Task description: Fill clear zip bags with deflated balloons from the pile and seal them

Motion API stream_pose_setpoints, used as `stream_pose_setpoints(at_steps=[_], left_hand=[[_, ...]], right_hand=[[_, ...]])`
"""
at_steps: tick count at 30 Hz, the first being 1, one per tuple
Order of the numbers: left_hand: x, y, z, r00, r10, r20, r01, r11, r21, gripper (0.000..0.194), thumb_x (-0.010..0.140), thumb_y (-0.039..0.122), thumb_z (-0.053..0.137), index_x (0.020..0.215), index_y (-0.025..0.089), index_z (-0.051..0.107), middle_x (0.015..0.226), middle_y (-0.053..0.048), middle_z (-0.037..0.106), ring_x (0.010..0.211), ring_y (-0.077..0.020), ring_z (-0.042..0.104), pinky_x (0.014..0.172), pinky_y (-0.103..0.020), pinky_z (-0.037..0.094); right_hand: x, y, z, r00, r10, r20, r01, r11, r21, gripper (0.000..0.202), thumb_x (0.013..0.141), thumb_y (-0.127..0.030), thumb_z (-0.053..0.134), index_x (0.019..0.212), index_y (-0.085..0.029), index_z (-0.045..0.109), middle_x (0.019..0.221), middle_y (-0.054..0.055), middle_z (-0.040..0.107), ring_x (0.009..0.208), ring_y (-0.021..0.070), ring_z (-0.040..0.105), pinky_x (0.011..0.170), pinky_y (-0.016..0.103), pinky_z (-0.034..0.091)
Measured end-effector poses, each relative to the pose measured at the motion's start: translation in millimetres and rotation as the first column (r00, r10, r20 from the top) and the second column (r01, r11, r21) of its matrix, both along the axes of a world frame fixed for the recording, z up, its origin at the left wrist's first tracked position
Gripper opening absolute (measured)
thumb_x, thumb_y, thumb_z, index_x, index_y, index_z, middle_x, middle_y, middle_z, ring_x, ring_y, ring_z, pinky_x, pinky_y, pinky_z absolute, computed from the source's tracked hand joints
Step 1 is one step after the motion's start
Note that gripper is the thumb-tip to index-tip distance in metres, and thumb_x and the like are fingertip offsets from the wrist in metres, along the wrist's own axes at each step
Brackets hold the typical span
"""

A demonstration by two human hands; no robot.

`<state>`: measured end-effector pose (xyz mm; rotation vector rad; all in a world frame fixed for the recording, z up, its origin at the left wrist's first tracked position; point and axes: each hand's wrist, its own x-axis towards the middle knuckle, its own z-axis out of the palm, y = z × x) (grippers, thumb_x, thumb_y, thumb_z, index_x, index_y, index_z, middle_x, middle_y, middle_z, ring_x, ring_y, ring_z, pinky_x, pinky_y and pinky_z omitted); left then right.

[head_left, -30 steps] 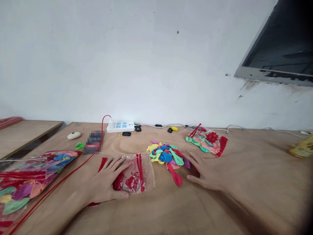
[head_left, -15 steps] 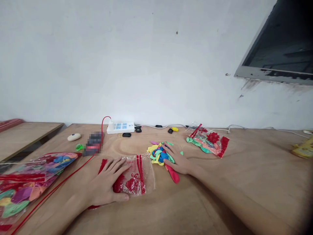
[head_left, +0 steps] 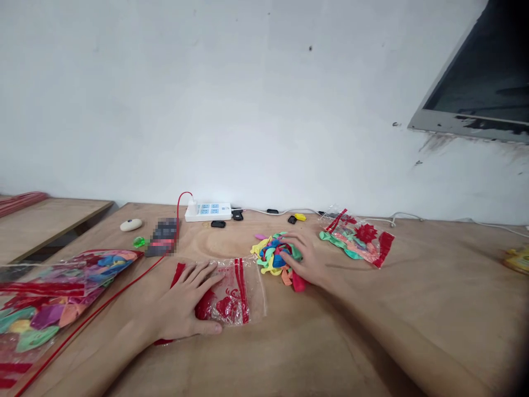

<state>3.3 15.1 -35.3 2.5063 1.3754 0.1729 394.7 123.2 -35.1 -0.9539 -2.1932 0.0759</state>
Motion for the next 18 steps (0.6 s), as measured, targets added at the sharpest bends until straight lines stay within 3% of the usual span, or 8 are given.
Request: stream_pose_setpoints(at_steps=[4,6,10,14,18], left_hand=[[-3,3,-7.0,1.000,-0.012,0.010,0.011,0.999,0.042,0.108,0.082,0.087,0.066,0.169,0.041,0.023,0.177,-0.007,0.019,0.163,-0.0433,0.015,0.130,-0.072,0.017],[-5,4,-10.0,1.000,-0.010,0.003,0.010,0.999,0.053,0.108,0.082,0.086,0.068,0.169,0.042,0.022,0.177,-0.006,0.019,0.163,-0.0437,0.016,0.130,-0.072,0.018],[-5,3,-9.3,1.000,-0.005,-0.006,0.005,0.999,0.053,0.108,0.081,0.085,0.069,0.169,0.044,0.021,0.177,-0.004,0.020,0.162,-0.0441,0.018,0.129,-0.072,0.020],[-2,1,-3.1,1.000,0.009,-0.017,-0.008,1.000,0.021,0.108,0.081,0.085,0.070,0.168,0.043,0.023,0.177,-0.004,0.020,0.162,-0.0446,0.017,0.129,-0.073,0.019],[0,0,2.0,0.999,0.010,-0.033,-0.010,1.000,-0.001,0.110,0.081,0.086,0.069,0.169,0.043,0.020,0.177,-0.005,0.018,0.163,-0.0442,0.012,0.128,-0.075,0.018]], right_hand=[[-7,-32,15.3,0.954,0.115,0.277,-0.111,0.993,-0.029,0.018,0.096,-0.041,0.075,0.108,-0.029,0.077,0.144,0.009,0.059,0.144,0.0347,0.046,0.121,0.060,0.036],[-9,-39,17.1,0.946,0.130,0.298,-0.115,0.991,-0.069,0.009,0.096,-0.035,0.074,0.098,-0.027,0.079,0.143,0.009,0.059,0.145,0.0354,0.044,0.121,0.061,0.035],[-14,-38,19.2,0.991,0.130,0.031,-0.122,0.973,-0.197,0.022,0.102,-0.038,0.065,0.090,-0.024,0.076,0.126,0.008,0.068,0.125,0.0293,0.062,0.111,0.053,0.047],[-20,-35,25.0,0.957,-0.008,-0.291,-0.119,0.901,-0.418,0.034,0.102,-0.053,0.062,0.094,-0.021,0.072,0.097,0.006,0.074,0.090,0.0227,0.071,0.086,0.039,0.059],[-22,-33,23.3,0.932,-0.068,-0.357,-0.083,0.917,-0.391,0.033,0.099,-0.051,0.066,0.111,-0.022,0.073,0.086,0.003,0.073,0.083,0.0211,0.069,0.077,0.034,0.058]])
